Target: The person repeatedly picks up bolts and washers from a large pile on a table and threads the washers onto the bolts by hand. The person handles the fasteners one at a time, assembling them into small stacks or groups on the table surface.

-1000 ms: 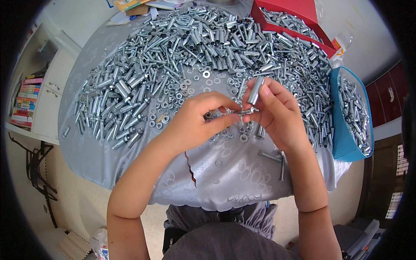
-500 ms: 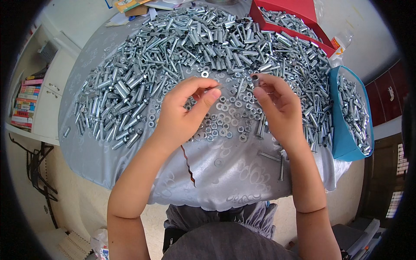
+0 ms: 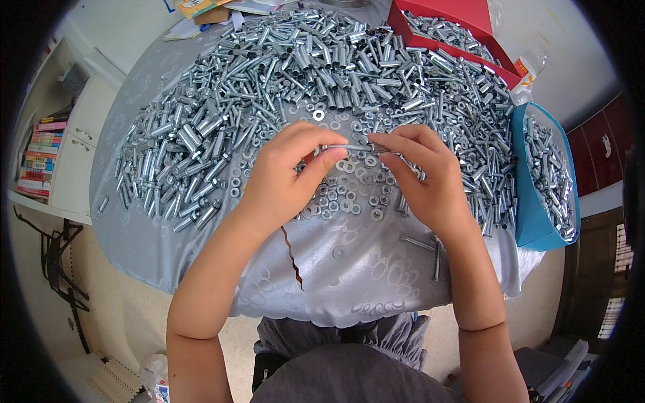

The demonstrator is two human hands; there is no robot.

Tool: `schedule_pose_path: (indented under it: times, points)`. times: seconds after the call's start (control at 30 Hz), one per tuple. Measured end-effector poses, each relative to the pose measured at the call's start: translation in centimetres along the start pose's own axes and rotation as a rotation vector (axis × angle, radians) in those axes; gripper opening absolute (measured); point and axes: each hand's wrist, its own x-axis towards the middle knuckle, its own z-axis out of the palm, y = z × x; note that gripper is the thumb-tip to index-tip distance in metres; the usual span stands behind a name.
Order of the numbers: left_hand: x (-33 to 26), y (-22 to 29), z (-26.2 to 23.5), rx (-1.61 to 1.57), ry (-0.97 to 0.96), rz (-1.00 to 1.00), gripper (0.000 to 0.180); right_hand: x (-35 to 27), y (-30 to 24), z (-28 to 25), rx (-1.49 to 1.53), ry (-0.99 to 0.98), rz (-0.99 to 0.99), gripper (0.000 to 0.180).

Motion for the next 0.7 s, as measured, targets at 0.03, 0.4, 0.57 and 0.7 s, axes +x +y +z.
schedule_pose_path:
  times: [0.03,0.4,0.57,0.7]
  points:
    - [-0.1,-0.8,0.1,0.070,0.002,0.076,0.018,0.0,0.0,0.0,-0.024,-0.019,-0.002,0.027]
    - [-1.0,0.7,0.4,-0.059,-0.269,-0.139,0.038,-0.6,-1.1,1.4,0.566,-0.081,0.160,0.026]
    - [-0.8,0.6,0.6,-0.141,-0.196,-0.175,0.023,-0.1,-1.7,0.8,0.867,-0.028,0.425,0.026]
    - [-0.7,1.2,0.4,-0.126,-0.158,-0.122,0.014,-0.2,-1.0,0.9,0.912,-0.014,0.460,0.019]
